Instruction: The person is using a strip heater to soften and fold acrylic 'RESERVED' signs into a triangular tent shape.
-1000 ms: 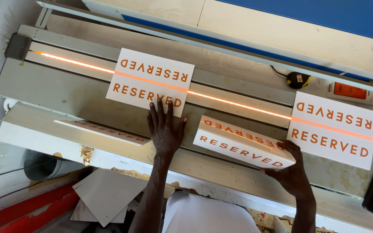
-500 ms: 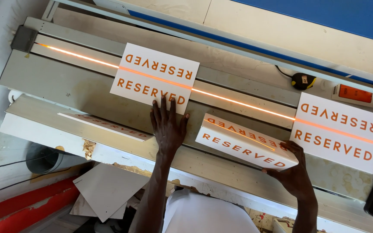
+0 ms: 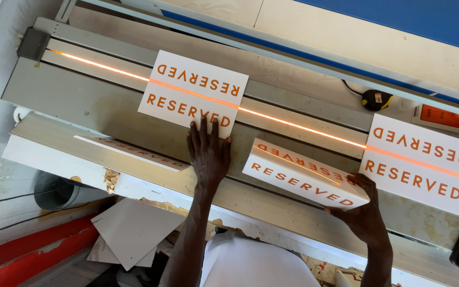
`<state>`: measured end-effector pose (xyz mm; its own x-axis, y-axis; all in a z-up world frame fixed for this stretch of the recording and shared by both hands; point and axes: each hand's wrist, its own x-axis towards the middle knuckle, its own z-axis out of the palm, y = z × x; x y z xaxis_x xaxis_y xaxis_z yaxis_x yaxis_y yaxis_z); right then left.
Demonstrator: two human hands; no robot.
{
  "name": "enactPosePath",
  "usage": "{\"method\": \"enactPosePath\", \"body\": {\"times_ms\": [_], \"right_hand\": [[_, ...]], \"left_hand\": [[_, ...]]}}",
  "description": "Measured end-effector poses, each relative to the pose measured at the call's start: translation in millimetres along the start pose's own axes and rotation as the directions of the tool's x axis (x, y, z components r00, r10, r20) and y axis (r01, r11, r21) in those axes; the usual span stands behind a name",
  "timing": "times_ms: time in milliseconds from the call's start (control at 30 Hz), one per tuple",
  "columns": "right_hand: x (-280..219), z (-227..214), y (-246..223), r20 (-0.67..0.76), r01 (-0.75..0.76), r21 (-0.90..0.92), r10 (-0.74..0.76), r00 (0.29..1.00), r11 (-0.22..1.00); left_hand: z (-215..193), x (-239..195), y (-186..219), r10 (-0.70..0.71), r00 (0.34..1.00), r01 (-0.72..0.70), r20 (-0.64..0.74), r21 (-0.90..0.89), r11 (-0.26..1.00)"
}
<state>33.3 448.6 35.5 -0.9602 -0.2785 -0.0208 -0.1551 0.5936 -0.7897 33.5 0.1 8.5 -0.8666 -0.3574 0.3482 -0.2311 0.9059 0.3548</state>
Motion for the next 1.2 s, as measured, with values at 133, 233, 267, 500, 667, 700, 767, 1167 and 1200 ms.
{"method": "enactPosePath", "body": {"times_ms": [133, 233, 267, 500, 667, 700, 767, 1167, 1200], "right_hand": [[0.6, 0.1, 0.0, -0.002, 0.011, 0.0, -0.011, 1.0, 1.0], [1.6, 0.3, -0.8, 0.0, -0.014, 0.0, 0.014, 1.0, 1.0], [1.0, 0.2, 0.0, 0.001, -0.006, 0.01, 0.006, 1.0, 1.0], [0.1, 0.1, -1.4, 0.001, -0.024, -0.01, 0.024, 1.0, 1.0], [0.1, 0.6, -0.3, -0.001, -0.035, -0.003, 0.035, 0.999, 0.999], [0.2, 0.7, 0.1, 0.002, -0.04, -0.003, 0.04, 0.999, 0.999], [0.5, 0.5, -0.4, 0.001, -0.038, -0.01, 0.038, 0.999, 0.999], [0.5, -0.3, -6.4, 0.004, -0.049, 0.007, 0.049, 0.999, 0.999], [0.9, -0.5, -6.8, 0.004, -0.051, 0.001, 0.051, 0.999, 0.999]], "left_hand": [[-0.6, -0.2, -0.5, -0.003, 1.0, 0.004, 0.01, -0.014, 1.0], [-2.4, 1.2, 0.1, -0.005, 1.0, 0.005, 0.013, -0.018, 1.0], [-2.2, 0.8, 0.0, -0.004, 1.0, 0.004, 0.013, -0.02, 1.0], [-0.5, 0.4, -0.5, -0.011, 1.0, 0.011, 0.022, -0.025, 1.0], [0.1, 0.4, -0.3, -0.013, 1.0, 0.013, 0.023, -0.012, 1.0], [-0.7, 1.0, 0.3, -0.016, 1.0, 0.016, 0.024, -0.01, 1.0], [-0.5, 1.0, -0.3, -0.013, 1.0, 0.014, 0.027, -0.015, 1.0], [-1.4, 0.4, 0.0, -0.008, 1.0, 0.009, 0.016, -0.032, 0.999], [-1.6, 1.3, 0.3, -0.013, 1.0, 0.014, 0.024, -0.034, 0.999]]}}
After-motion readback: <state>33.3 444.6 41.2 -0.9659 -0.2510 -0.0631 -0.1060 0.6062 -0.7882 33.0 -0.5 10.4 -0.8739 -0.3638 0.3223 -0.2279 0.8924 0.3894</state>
